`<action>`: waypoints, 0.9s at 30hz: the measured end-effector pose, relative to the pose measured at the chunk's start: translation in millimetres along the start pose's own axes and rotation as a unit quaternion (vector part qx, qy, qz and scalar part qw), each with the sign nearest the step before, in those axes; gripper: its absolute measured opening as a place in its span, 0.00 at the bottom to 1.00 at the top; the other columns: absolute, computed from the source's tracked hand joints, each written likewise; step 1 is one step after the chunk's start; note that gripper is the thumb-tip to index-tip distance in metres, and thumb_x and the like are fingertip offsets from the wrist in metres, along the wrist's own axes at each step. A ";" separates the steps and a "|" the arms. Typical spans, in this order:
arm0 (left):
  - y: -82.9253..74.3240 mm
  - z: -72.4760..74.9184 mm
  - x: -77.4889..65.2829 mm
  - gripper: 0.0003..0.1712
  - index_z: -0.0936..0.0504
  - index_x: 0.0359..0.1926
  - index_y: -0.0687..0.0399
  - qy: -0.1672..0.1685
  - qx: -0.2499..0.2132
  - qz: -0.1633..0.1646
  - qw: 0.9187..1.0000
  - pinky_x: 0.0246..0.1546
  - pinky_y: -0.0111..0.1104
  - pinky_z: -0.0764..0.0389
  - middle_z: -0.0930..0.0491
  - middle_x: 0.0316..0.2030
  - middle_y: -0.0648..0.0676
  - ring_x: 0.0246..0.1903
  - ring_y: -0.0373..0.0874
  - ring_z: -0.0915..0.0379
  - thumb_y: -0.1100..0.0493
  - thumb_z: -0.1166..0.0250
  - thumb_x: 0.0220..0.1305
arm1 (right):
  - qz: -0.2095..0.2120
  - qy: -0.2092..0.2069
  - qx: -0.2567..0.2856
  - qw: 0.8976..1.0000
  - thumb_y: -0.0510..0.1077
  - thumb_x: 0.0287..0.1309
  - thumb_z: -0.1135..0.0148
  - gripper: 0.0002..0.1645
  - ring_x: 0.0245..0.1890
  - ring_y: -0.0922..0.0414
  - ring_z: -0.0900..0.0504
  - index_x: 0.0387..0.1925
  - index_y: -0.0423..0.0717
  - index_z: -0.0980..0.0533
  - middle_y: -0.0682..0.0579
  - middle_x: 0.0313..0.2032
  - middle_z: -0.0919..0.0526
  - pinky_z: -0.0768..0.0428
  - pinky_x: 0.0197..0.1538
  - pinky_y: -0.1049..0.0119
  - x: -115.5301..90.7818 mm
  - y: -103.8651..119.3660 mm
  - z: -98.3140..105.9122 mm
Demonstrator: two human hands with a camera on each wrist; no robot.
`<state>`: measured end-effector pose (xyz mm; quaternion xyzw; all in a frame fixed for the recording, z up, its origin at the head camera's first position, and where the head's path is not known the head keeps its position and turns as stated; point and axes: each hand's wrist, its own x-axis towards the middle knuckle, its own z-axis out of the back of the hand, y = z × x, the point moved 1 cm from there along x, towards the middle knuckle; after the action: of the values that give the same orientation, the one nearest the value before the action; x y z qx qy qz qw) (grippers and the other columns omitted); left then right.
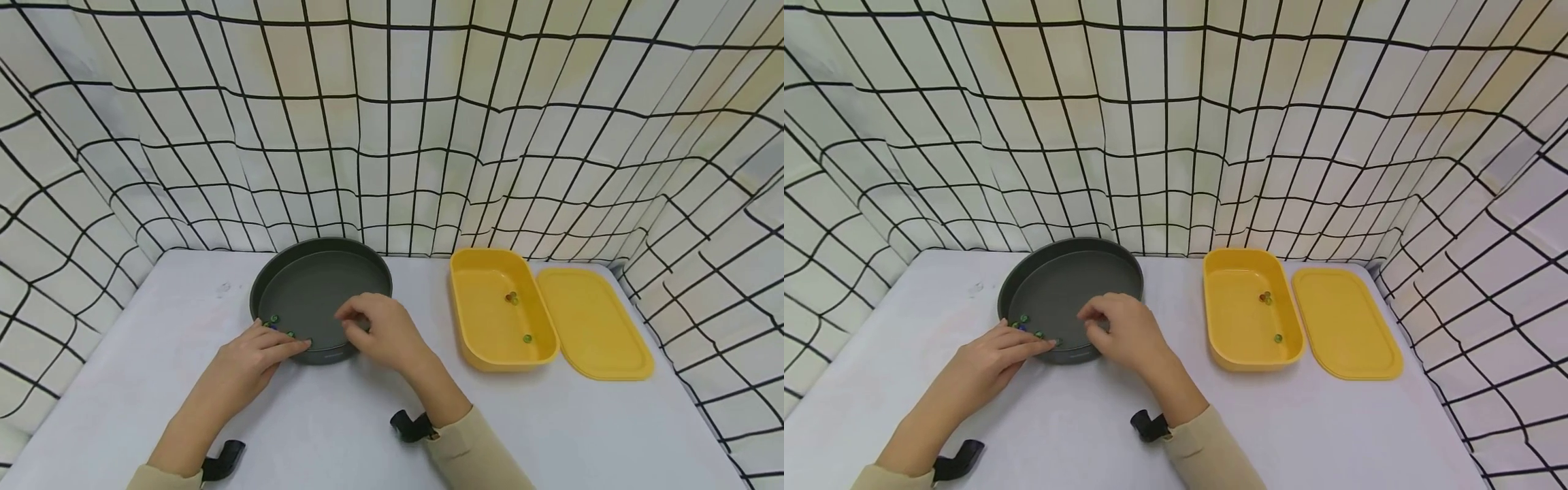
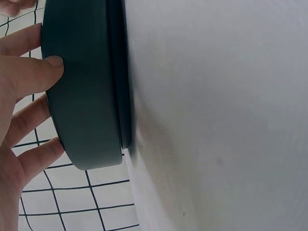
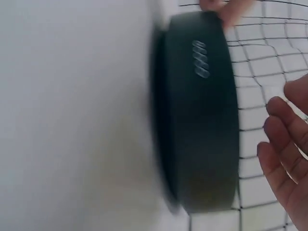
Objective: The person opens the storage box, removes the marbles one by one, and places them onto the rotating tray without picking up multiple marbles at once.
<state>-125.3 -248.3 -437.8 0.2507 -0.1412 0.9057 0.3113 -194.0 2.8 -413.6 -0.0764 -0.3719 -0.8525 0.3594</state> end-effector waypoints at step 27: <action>-1.7 -0.6 1.9 0.32 0.11 0.46 0.42 0.003 -0.018 0.014 1.000 0.58 0.57 0.23 0.14 0.39 0.44 0.46 0.49 0.19 0.77 0.24 0.41 | -0.098 0.192 -0.320 0.922 0.42 0.56 0.33 0.11 0.30 0.59 0.24 0.42 0.54 0.18 0.57 0.35 0.18 0.22 0.30 0.67 -80.1 -95.5 165.5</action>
<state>-125.7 -245.9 -437.1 0.2405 -0.1602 0.9081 0.3030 -222.1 205.8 -382.9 0.0151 -0.0086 -0.9554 0.2947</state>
